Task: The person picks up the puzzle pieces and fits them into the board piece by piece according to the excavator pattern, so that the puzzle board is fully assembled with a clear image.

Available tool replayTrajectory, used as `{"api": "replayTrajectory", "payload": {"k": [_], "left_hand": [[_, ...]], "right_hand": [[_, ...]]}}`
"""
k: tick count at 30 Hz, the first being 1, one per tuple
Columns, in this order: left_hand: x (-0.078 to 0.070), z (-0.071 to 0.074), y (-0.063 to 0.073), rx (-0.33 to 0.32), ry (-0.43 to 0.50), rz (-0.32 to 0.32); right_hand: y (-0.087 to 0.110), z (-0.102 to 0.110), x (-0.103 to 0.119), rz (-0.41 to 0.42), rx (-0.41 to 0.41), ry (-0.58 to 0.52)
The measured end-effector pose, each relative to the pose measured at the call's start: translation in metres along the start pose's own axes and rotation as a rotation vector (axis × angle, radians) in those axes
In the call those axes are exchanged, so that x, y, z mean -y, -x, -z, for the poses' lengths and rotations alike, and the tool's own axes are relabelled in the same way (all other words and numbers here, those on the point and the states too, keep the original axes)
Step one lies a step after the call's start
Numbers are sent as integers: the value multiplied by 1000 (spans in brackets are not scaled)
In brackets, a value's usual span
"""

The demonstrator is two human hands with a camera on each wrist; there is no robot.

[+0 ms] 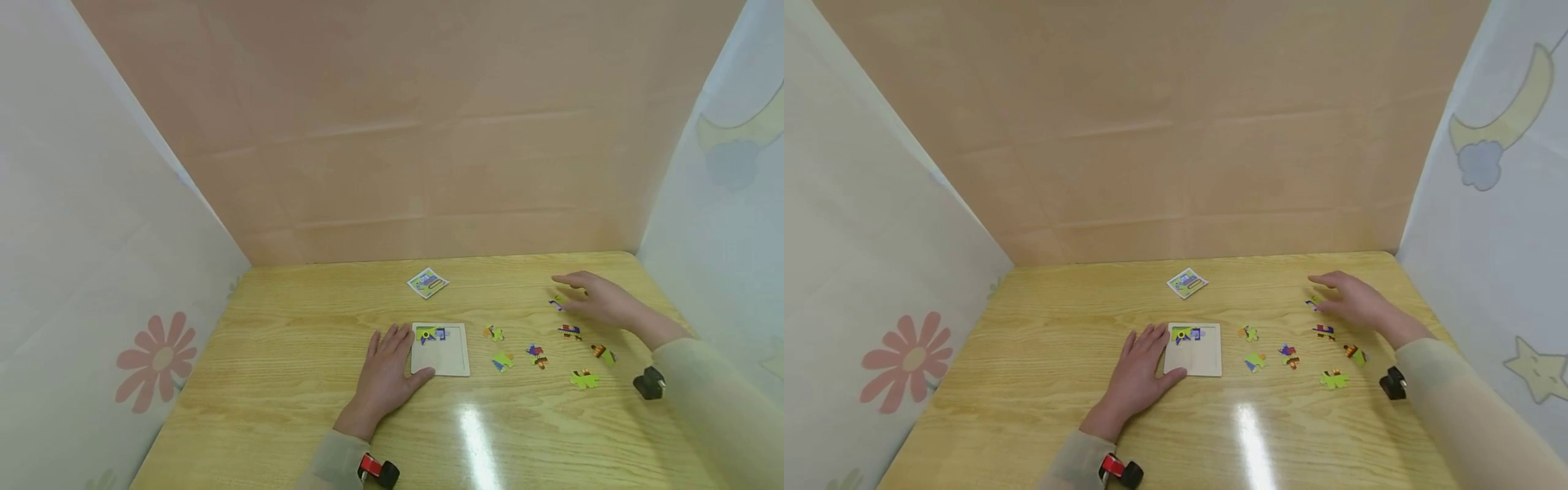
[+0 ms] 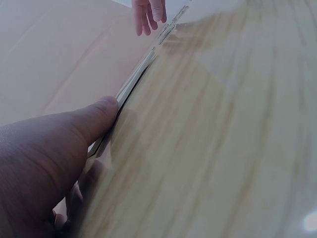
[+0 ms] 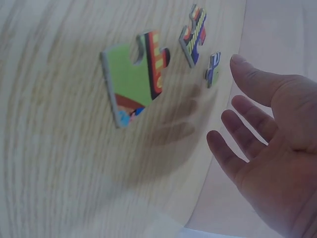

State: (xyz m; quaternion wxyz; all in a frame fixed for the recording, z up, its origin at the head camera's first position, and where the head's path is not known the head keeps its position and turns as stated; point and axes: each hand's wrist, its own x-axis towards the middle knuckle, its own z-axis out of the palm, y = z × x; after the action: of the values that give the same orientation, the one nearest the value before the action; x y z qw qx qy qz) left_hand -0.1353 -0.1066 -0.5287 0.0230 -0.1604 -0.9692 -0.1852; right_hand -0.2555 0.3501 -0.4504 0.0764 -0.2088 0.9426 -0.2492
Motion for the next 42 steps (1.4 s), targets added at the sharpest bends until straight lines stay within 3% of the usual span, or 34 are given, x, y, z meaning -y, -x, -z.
{"api": "replayTrajectory", "payload": {"k": [11,27,42], "left_hand": [[-2,2,1,5,12,2],[1,3,2,8,7,7],[2,4,3,15,6,4]], "right_hand": [[4,-8,-13,-3,-2,19],[3,-17,-18,57,-18,26],[2,-18,-18,34,-37,-3]]}}
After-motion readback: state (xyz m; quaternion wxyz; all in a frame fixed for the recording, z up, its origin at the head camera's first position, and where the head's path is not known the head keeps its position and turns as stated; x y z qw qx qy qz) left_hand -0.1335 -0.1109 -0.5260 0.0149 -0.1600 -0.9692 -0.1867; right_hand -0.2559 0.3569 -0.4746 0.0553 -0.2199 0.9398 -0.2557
